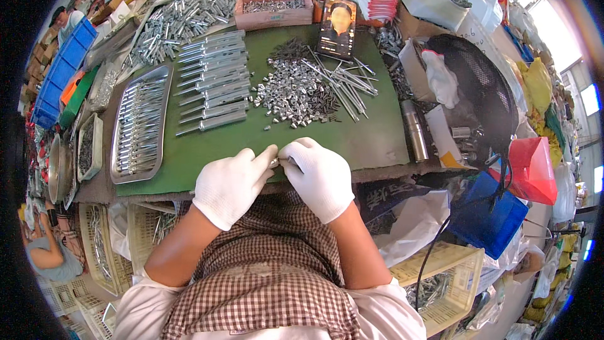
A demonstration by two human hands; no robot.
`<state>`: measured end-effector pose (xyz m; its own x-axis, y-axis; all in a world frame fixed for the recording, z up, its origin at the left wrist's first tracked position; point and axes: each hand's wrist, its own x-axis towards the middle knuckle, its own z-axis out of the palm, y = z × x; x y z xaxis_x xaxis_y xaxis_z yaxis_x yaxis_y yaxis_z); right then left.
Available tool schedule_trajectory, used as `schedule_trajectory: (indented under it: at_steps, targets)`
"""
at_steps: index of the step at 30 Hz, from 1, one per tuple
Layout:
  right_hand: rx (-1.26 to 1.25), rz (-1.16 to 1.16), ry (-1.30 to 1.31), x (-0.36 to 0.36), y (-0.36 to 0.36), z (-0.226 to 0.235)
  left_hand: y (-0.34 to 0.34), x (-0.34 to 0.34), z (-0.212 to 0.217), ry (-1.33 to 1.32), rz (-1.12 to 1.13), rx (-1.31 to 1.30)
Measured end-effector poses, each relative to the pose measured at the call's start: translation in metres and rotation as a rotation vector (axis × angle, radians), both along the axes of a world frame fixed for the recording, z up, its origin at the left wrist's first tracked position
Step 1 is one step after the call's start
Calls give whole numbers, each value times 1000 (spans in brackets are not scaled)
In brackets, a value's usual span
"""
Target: Manual assembly of small metal components into units at a cluttered workshop table.
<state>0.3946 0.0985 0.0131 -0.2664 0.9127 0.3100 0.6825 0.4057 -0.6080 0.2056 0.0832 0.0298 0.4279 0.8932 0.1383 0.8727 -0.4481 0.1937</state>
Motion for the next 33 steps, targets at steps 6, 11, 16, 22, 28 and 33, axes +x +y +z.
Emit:
schedule_trajectory:
  at_steps: [6,11,16,22,28,33]
  targets:
    - [95,17,-130,-9,-5,3,0,-5,2,-74,-2,15]
    - [-62,-5,-31,-7,1,12,-4,-4,7,-64,6,7]
    - [-40,41,-308,-15,4,26,-8,-6,-1,-94,31,72]
    - [-121,7,-237,-4,14,27,0,-6,7,-24,35,-75]
    - [-429,36,872,-10,25,22,1,-5,11,39,39,-106]
    - [-505,216,1649,-36,31,5,3,-6,9,12,-7,-41]
